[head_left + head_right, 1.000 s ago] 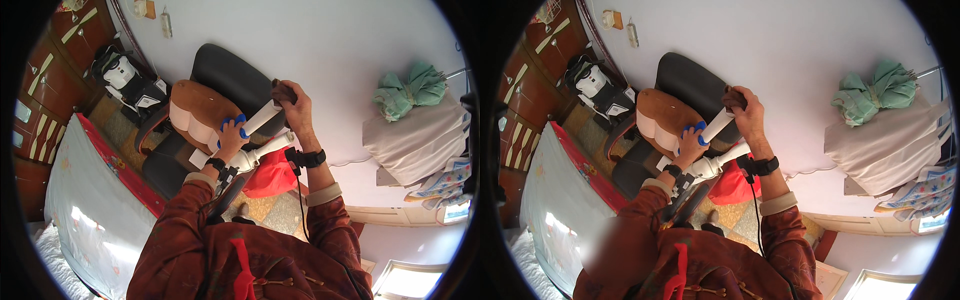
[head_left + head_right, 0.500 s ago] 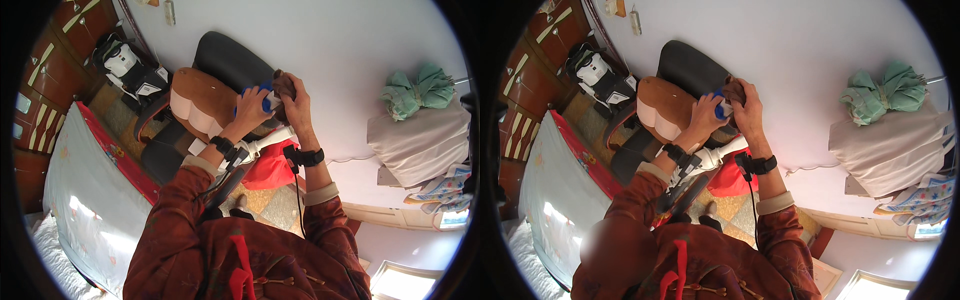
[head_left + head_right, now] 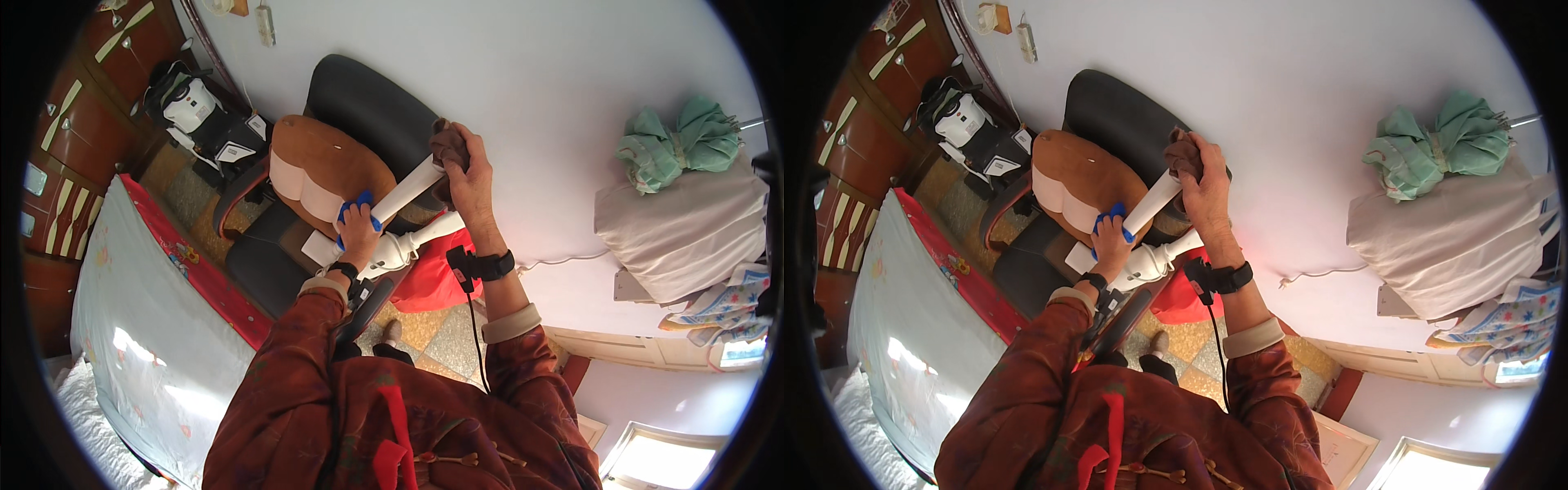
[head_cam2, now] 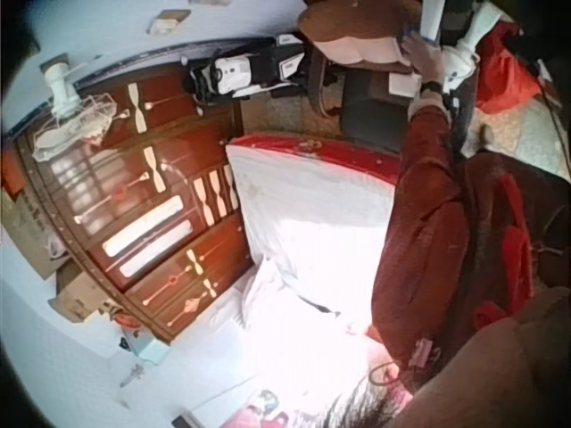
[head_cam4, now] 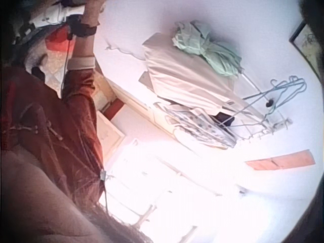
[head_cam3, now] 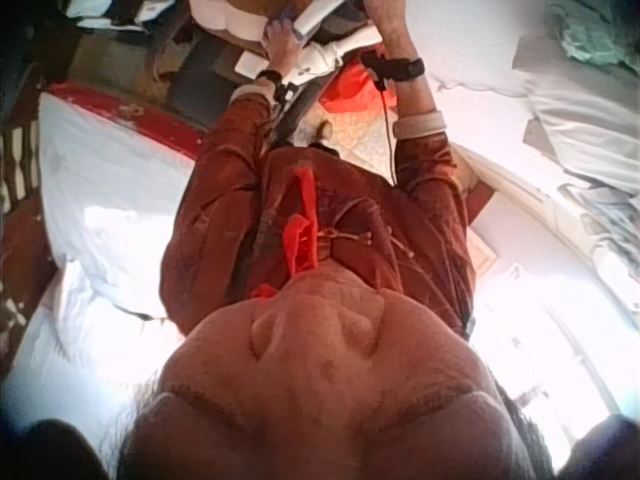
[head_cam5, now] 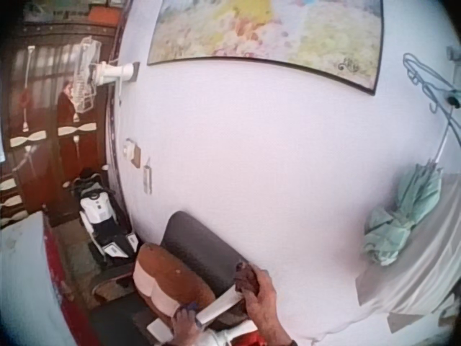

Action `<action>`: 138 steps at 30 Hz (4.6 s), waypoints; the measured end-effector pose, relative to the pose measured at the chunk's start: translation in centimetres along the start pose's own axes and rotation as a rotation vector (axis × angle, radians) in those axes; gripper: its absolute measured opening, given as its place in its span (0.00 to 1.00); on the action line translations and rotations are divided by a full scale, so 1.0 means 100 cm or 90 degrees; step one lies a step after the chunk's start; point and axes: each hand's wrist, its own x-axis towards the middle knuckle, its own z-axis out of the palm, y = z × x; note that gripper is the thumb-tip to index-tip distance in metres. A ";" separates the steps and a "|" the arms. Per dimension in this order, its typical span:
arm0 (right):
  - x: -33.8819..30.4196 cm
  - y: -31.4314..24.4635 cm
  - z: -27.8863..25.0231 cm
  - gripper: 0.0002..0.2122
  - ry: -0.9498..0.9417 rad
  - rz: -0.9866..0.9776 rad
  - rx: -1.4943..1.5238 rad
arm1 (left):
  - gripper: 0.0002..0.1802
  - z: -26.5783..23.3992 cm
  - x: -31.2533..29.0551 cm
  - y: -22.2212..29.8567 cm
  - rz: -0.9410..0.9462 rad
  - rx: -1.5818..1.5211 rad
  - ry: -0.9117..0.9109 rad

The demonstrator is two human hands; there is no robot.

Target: The person wipes the seat and backrest of a black office chair using a blue cloth. They move items on the chair, including a white PVC pipe and a cushion, to reach different areas. The person also wipes a white PVC pipe and a red plastic bag on the chair.

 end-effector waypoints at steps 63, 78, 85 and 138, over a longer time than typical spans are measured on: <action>0.058 0.133 0.021 0.30 -0.168 -0.313 -0.647 | 0.36 0.232 -0.044 -0.129 -0.870 -0.367 -0.197; 0.059 0.138 0.019 0.29 -0.177 -0.333 -0.671 | 0.39 0.158 -0.022 -0.070 -0.851 -0.604 -0.136; 0.055 0.140 0.019 0.33 -0.176 -0.277 -0.685 | 0.45 0.074 0.014 0.045 -0.667 -0.698 -0.064; 0.054 0.137 0.019 0.26 -0.189 -0.346 -0.695 | 0.20 0.111 -0.058 -0.244 -0.334 -0.102 -0.119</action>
